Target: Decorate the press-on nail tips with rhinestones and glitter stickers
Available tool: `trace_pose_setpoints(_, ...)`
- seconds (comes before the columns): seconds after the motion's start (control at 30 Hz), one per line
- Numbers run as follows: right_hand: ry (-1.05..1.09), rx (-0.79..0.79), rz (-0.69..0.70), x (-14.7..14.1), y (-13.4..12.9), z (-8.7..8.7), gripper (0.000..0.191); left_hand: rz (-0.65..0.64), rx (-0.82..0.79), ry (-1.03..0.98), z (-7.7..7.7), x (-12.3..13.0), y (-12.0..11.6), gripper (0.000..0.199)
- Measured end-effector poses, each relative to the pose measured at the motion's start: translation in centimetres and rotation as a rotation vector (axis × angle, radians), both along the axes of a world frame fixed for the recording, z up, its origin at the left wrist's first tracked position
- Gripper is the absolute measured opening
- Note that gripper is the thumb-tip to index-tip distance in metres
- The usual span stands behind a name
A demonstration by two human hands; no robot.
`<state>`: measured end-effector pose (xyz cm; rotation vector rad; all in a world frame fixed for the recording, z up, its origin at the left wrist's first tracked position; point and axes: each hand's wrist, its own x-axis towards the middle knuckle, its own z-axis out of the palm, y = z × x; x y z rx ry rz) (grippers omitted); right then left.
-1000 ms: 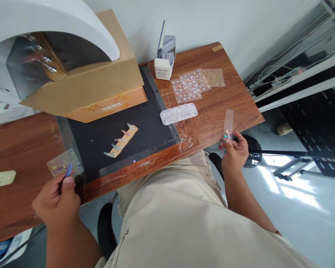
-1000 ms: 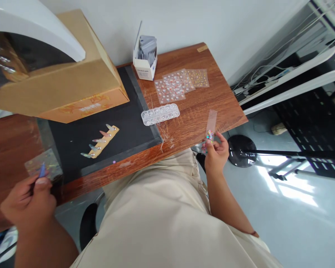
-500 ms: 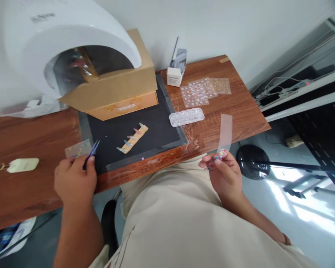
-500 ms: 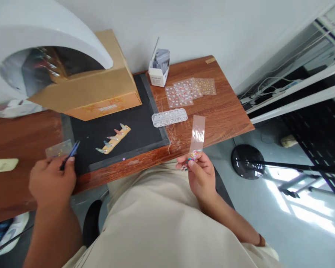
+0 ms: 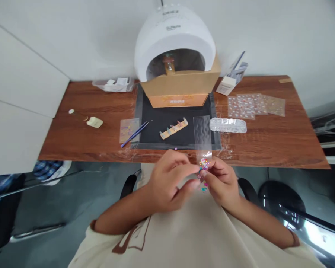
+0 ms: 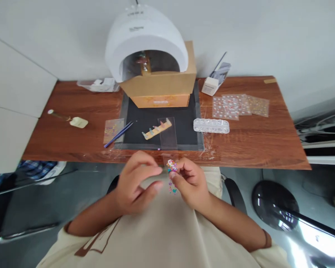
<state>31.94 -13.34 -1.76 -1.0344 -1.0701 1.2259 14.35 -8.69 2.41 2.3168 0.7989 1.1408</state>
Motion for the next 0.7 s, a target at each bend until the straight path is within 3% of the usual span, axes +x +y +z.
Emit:
trace_pose_setpoints(0.17,-0.155,0.111,0.013,-0.3,-0.2,-0.5,0.009,0.088,-0.208,-0.126,-1.9,1.8,-0.4,0.019)
trace_pose_setpoints(0.37,-0.31,0.296,0.014,0.2,-0.1,-0.9,0.031,0.034,-0.319,-0.161,-1.6,1.7,-0.7,0.013)
trace_pose_setpoints(0.7,-0.492,0.473,0.047,0.5,0.9,0.2,0.028,0.078,-0.176,-0.092,-1.6,1.6,-0.8,0.016)
